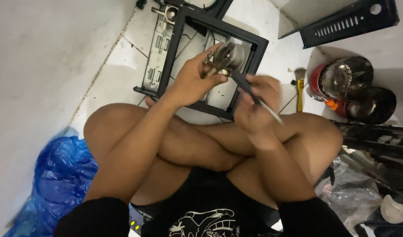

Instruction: Reassembling the internal gas pipes and burner assembly of a portable stove using a screwdriver.

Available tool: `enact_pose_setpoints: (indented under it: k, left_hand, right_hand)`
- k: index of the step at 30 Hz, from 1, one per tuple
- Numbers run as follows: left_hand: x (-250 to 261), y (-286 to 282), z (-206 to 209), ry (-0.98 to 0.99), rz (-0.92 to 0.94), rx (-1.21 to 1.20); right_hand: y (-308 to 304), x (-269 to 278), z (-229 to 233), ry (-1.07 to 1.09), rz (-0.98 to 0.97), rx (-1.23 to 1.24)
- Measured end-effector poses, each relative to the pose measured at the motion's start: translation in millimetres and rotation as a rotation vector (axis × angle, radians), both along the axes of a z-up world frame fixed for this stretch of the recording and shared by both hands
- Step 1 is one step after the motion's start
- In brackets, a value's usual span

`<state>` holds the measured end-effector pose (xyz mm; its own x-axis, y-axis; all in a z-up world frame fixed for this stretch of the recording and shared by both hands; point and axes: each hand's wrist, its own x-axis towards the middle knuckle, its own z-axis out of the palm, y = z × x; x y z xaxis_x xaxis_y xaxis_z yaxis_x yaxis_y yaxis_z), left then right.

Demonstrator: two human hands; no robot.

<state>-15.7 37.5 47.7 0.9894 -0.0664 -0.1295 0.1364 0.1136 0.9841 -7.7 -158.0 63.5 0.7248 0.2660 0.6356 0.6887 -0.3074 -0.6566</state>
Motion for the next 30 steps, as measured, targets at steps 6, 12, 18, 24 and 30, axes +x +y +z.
enact_pose_setpoints:
  k: [6, 12, 18, 24, 30]
  left_hand:
    - [1.8, 2.3, 3.2, -0.016, 0.035, 0.029]
    - [2.2, 1.1, 0.5, 0.086, 0.025, 0.136]
    - [-0.9, 3.4, 0.1, -0.007, 0.02, 0.011]
    - [-0.2, 3.6, -0.2, -0.01, 0.018, 0.026]
    - [0.9, 3.7, 4.0, -0.037, 0.006, 0.052]
  right_hand:
    - [4.9, -3.3, 34.4, -0.145, 0.026, 0.243]
    - [12.6, 4.3, 9.9, 0.151, 0.013, -0.034]
    - [7.1, 1.1, 28.7, -0.111, -0.123, -0.018]
    - [12.5, 3.6, 18.2, 0.032, -0.042, -0.019]
    - [8.3, -2.1, 25.9, -0.352, -0.004, 0.427]
